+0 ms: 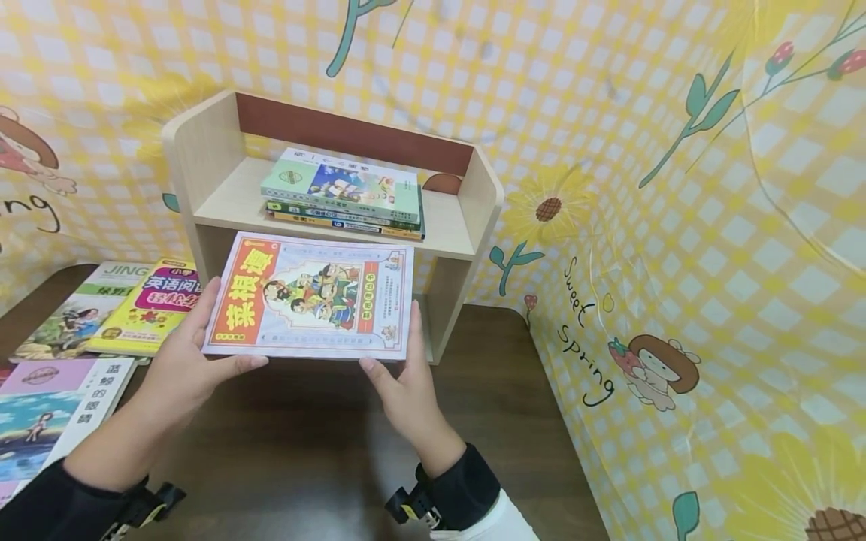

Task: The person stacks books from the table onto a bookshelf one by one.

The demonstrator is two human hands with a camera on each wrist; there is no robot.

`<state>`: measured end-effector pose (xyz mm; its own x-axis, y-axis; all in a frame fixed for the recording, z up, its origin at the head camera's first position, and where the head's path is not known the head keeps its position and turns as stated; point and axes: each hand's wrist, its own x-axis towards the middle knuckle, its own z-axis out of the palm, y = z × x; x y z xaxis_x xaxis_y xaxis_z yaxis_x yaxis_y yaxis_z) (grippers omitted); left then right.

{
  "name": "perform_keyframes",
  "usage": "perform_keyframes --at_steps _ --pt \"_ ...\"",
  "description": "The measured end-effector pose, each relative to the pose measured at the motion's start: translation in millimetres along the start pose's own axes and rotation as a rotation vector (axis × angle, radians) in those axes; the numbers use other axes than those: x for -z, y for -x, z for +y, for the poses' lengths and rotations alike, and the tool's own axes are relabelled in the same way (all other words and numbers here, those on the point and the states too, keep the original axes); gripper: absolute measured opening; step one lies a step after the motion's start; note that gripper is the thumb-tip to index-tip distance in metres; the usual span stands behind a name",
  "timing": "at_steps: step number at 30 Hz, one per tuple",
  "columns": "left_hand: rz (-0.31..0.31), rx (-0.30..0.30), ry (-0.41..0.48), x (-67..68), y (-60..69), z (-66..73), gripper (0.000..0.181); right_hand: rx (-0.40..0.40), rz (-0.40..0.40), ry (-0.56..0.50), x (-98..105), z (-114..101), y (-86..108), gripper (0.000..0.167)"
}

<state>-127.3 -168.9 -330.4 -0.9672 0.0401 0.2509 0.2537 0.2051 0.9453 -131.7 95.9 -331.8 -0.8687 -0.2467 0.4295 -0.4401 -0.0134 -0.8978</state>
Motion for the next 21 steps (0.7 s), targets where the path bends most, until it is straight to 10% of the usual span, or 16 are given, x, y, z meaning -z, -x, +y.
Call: perform_keyframes --at_steps 10,21 --pt "-0.002 -0.145 -0.041 3.1 -38.4 28.1 0.108 0.049 0.062 0.051 9.8 -1.3 -35.6 0.091" --pt "-0.040 -0.007 -0.002 13.3 -87.1 49.5 0.110 -0.043 0.135 -0.066 10.9 -12.8 -84.1 0.086"
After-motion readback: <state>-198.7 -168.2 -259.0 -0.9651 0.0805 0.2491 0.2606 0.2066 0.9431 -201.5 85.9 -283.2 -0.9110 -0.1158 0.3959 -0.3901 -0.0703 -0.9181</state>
